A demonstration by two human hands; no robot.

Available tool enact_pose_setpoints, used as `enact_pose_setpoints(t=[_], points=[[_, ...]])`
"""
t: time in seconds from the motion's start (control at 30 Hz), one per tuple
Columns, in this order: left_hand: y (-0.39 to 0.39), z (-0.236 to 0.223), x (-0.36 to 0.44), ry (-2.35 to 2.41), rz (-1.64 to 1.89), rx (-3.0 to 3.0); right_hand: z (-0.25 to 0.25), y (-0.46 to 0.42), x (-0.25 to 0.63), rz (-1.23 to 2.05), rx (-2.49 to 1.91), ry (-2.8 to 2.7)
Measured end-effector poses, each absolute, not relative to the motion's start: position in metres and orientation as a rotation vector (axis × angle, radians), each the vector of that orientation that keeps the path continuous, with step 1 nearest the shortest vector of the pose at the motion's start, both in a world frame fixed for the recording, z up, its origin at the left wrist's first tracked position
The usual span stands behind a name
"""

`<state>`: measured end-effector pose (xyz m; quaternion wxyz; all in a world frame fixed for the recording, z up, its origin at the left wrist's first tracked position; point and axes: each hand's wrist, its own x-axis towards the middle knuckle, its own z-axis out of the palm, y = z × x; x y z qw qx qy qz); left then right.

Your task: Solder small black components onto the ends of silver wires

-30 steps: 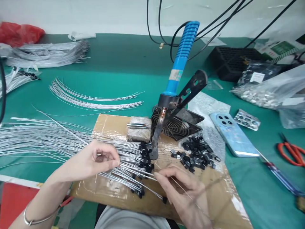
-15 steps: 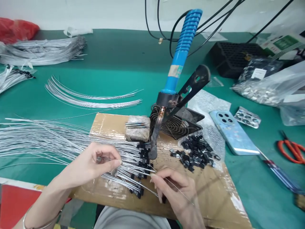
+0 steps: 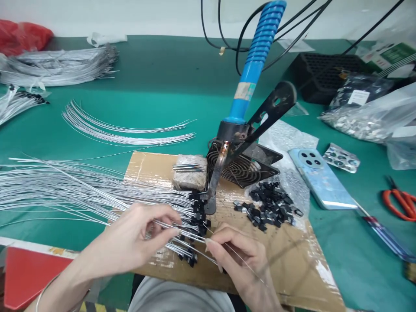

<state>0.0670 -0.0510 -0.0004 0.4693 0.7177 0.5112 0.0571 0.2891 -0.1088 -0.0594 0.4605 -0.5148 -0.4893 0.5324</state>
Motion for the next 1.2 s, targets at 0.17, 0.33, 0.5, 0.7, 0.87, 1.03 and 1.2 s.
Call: enact_pose_setpoints(t=[0.17,0.33,0.5,0.7,0.87,1.03,1.2], points=[[-0.066,-0.001,0.100,1.137,0.227,1.865,-0.056,-0.112,0.288,1.205,-1.306,-1.315],[-0.063,-0.011,0.113,1.179,0.214,1.595,-0.061,-0.116,0.289,1.268,-1.339,-1.129],[-0.061,-0.017,0.114,1.177,0.334,1.399,-0.079,-0.113,0.300,1.314,-1.167,-0.877],[-0.058,-0.020,0.114,1.164,0.443,1.325,-0.080,-0.113,0.292,1.288,-1.214,-0.773],[-0.054,-0.020,0.116,1.192,0.454,1.312,-0.063,-0.112,0.279,1.229,-1.317,-0.806],[-0.055,-0.020,0.118,1.232,0.449,1.290,-0.064,-0.108,0.277,1.275,-1.275,-0.822],[-0.059,-0.023,0.120,1.274,0.464,1.288,-0.074,-0.109,0.275,1.384,-1.162,-0.726]])
